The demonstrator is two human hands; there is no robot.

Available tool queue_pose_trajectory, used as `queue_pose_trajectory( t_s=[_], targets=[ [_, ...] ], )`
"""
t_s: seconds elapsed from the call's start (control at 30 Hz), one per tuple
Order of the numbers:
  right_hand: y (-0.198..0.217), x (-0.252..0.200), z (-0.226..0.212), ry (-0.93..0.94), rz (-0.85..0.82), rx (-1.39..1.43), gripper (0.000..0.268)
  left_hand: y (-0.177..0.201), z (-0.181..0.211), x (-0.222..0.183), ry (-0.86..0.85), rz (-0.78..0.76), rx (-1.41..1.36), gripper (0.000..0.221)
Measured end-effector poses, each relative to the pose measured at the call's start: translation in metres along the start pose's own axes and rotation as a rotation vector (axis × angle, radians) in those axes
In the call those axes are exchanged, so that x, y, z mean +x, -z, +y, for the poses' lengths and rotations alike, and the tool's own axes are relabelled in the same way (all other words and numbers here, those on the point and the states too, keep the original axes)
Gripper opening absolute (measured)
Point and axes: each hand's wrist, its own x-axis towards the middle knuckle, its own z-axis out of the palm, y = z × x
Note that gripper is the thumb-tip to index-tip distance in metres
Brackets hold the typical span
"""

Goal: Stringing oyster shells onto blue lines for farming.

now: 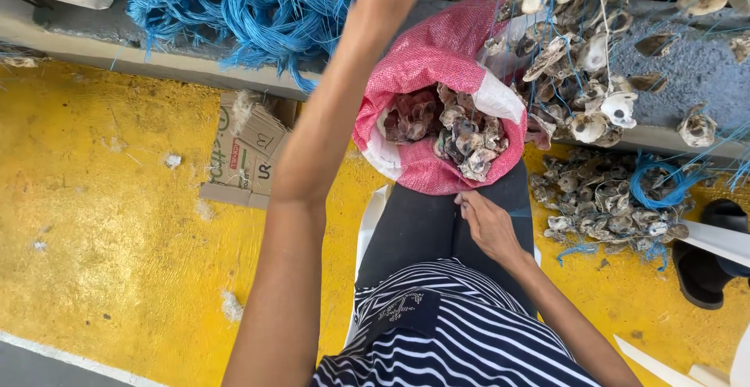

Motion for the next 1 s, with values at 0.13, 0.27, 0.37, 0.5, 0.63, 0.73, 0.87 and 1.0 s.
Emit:
queue_pose_trajectory(
  t_s=[0.13, 0.27, 0.37, 0.5, 0.63, 0.73, 0.87, 1.0],
  targets=[
    [0.003, -0.027, 0.019, -0.076, -0.05, -0.13, 0.014, 0.055, 0.072, -0.058, 0.058, -0.212, -0.476, 0.009],
    [0.002, -0.031, 0.018, 0.0, -0.042, -0.213, 0.012, -0.001, 0.015, -0.176, 0.259, -0.742, -0.362, 0.007],
    [0.004, -0.028, 0.006, 0.118, -0.019, -0.296, 0.012, -0.024, 0.005, -0.224, 0.439, -0.797, -0.312, 0.013],
    [0.003, -0.026, -0.007, 0.174, -0.043, -0.351, 0.014, -0.046, -0.003, -0.254, 0.11, -0.599, 0.084, 0.036],
    [-0.002, -0.032, -0.006, 0.064, -0.177, -0.265, 0.016, -0.054, -0.007, -0.264, 0.138, -0.688, 0.207, 0.049],
    [-0.005, -0.035, -0.002, 0.117, -0.142, -0.161, 0.017, -0.054, 0.003, -0.265, 0.149, -0.552, 0.096, 0.026],
    [-0.003, -0.032, -0.01, 0.124, -0.14, -0.146, 0.016, -0.053, 0.062, -0.248, 0.154, -0.665, -0.07, 0.018],
    [0.001, -0.026, -0.017, 0.121, -0.152, -0.171, 0.016, -0.051, 0.097, -0.234, -0.22, -0.522, 0.028, 0.034]
  ],
)
